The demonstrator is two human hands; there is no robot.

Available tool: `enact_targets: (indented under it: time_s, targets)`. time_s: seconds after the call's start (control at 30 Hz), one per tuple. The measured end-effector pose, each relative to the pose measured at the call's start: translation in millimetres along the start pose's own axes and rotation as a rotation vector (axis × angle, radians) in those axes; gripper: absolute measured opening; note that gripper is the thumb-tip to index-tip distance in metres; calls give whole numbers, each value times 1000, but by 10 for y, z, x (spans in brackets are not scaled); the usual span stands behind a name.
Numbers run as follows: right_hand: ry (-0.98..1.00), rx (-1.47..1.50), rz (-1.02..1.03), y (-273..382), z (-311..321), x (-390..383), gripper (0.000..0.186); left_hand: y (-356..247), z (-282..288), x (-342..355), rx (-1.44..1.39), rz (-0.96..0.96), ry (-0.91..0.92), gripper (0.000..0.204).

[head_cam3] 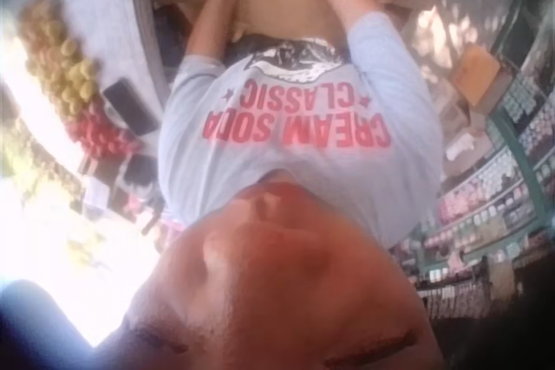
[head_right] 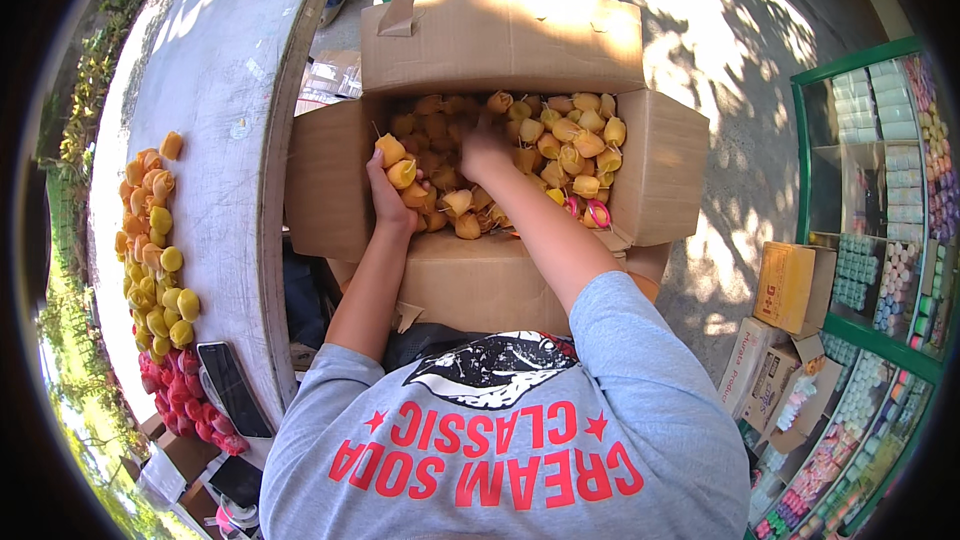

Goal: The person uses pink-handled scissors to trim the husks off small yellow fruits taken from a cardboard box. The trimmed fruits are placed on a table to the left. The person continues this repetitive trimming process throughout the clip.

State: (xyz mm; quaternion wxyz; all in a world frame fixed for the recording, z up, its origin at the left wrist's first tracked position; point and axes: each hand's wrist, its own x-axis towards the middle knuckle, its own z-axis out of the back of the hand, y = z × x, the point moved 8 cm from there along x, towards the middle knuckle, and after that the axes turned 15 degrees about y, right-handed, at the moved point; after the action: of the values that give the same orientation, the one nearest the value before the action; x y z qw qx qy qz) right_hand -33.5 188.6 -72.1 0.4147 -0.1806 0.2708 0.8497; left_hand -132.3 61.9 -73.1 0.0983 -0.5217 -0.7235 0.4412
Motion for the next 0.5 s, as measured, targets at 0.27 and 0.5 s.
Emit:
enact_targets:
  time_s: [0.27, 0.5]
  targets:
    - [-40, 334, 253, -212, 179, -156, 59, 48, -37, 2, -94, 45, -20, 46]
    - [-601, 65, 6, -832, 1098, -1135, 43, 24, -25, -27, -84, 36, -39, 46]
